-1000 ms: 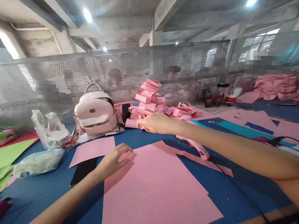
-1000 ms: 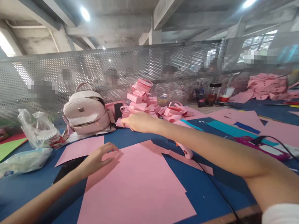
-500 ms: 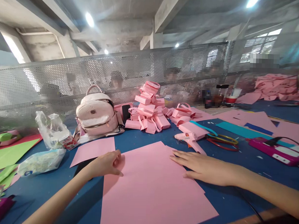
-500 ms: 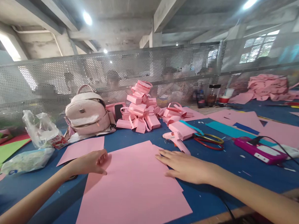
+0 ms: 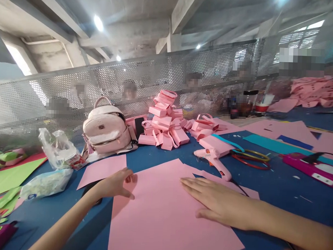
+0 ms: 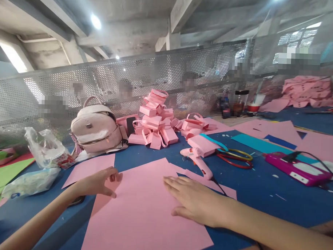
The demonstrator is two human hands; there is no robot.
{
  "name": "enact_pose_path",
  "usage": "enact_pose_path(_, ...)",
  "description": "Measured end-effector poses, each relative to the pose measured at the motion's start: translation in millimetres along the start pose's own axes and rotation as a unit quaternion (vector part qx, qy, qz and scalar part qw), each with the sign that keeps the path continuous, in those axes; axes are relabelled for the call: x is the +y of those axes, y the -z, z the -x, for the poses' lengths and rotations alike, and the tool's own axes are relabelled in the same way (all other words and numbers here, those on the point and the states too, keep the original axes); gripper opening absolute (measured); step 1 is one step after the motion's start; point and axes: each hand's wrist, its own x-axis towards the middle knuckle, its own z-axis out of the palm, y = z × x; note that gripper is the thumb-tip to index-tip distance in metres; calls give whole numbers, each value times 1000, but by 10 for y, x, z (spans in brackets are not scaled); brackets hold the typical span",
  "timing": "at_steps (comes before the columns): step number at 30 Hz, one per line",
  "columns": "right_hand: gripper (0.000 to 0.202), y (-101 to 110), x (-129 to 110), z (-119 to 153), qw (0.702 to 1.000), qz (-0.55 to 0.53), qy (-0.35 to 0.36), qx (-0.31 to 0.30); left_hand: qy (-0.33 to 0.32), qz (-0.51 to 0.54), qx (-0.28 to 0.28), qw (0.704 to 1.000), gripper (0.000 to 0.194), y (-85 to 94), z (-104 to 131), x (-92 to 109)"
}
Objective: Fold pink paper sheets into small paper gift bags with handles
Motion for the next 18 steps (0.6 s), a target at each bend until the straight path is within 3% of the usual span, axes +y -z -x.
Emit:
enact_pose_path(4,73,42,5,-80,1000,-9,-4,-21,-29,27,-4,999,48,-17,-45,88)
enact_pose_path(7,75,90,-26,-131,999,-8,-3,-39,-15,24,-9,1000,43,-51,-118,143)
enact_pose_path(11,78,125,-43,-171,998,-4,1,-61,8,-4,1,1000,50,-77,-199,167)
enact_pose_path(18,77,116,-47,-170,997,26,13,-68,17,-58,15,998,47,-80,-186,152)
